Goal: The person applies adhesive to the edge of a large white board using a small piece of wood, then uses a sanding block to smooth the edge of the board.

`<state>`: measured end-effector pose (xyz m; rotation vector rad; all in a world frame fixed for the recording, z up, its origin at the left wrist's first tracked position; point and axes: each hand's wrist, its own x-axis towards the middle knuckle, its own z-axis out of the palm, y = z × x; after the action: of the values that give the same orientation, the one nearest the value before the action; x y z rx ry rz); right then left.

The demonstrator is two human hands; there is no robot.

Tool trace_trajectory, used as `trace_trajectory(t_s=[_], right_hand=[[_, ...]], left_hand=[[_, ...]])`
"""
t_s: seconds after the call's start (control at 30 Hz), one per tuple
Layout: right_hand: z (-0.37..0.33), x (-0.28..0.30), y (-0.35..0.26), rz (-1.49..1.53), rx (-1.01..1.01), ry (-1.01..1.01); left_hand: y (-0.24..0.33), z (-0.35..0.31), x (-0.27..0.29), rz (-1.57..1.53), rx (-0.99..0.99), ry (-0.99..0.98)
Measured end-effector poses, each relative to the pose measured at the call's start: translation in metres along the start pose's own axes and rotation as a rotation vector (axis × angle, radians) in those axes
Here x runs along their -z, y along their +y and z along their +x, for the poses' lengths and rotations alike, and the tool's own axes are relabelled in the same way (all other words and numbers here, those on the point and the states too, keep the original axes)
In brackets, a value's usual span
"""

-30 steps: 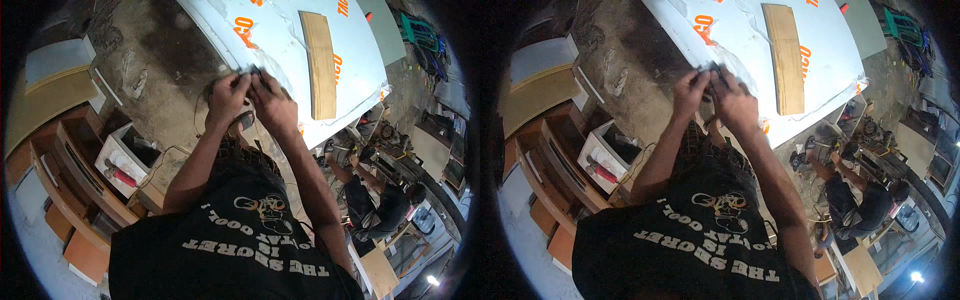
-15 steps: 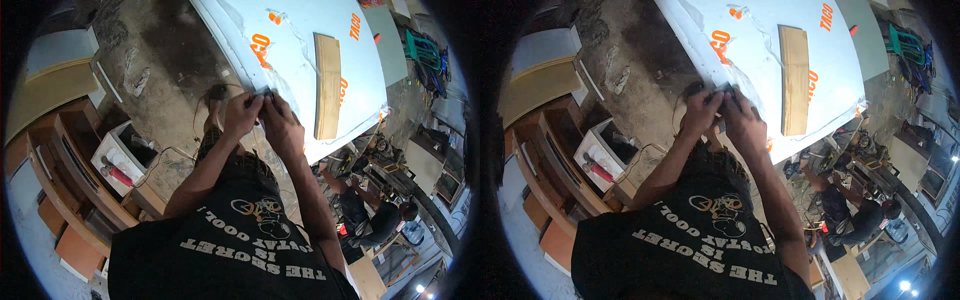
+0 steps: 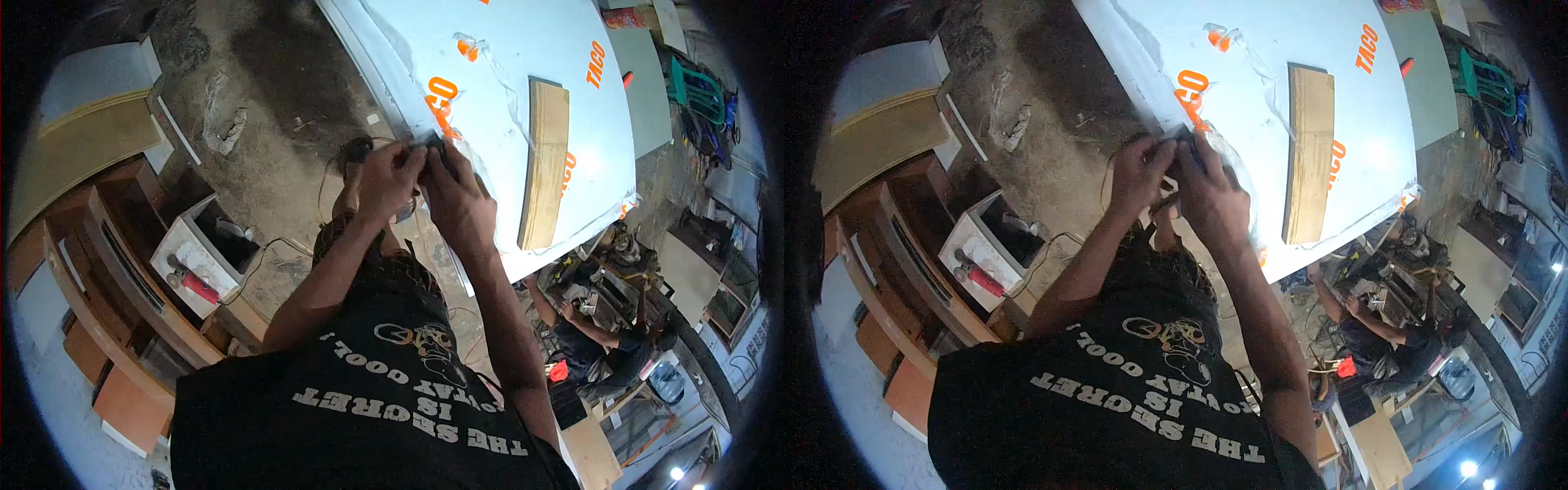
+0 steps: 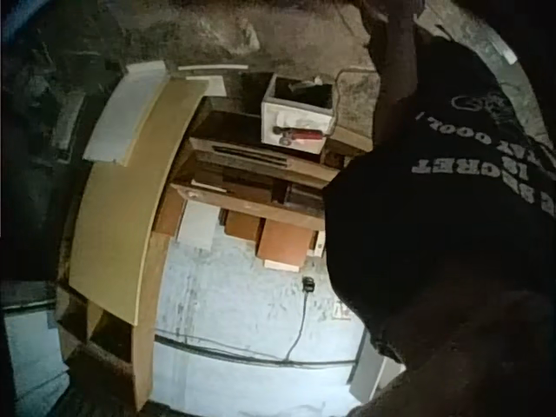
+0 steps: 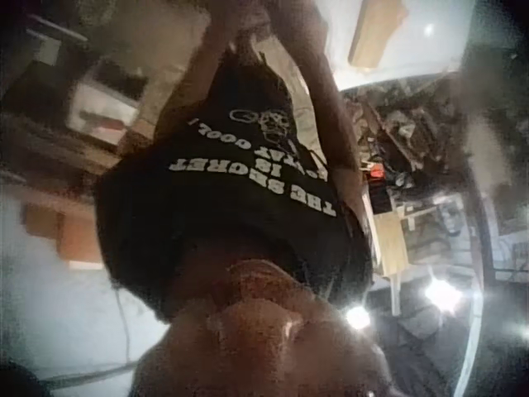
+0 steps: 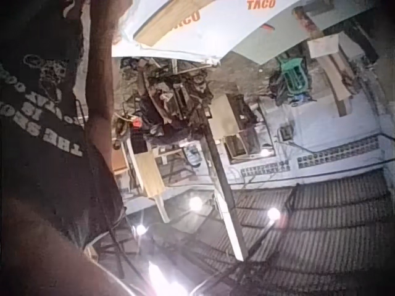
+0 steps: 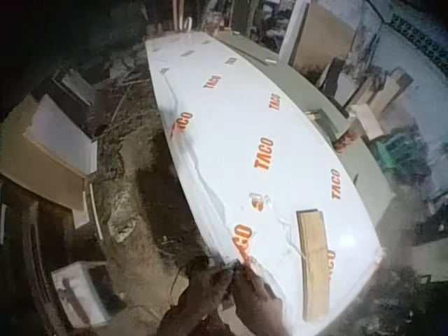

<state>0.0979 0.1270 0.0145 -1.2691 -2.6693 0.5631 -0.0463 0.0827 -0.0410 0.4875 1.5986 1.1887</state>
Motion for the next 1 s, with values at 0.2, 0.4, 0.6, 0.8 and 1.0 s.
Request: trace_trajectory(t_s=[0.2, 0.4, 0.6, 0.8, 1.0], right_hand=[[0.026, -0.004, -0.006, -0.043, 0.024, 0.051], [0.01, 0.003, -0.011, -0.087, -0.042, -0.081], [0.06, -0.005, -0.026, -0.155, 0.02, -0.019], [0.096, -0.002, -0.044, -0.172, 0.017, 0.008], [0.112, -0.002, -0.052, -0.154, 0.003, -0.049]], left_hand=[[0.024, 0.02, 0.011, -0.014, -0.03, 0.01], [0.02, 0.006, 0.012, 0.066, 0.042, -0.056], [0.038, 0.048, 0.036, -0.012, -0.036, -0.009], [0.05, 0.069, 0.053, 0.013, 0.008, -0.015], [0.051, 0.086, 0.063, 0.007, -0.013, 0.021]])
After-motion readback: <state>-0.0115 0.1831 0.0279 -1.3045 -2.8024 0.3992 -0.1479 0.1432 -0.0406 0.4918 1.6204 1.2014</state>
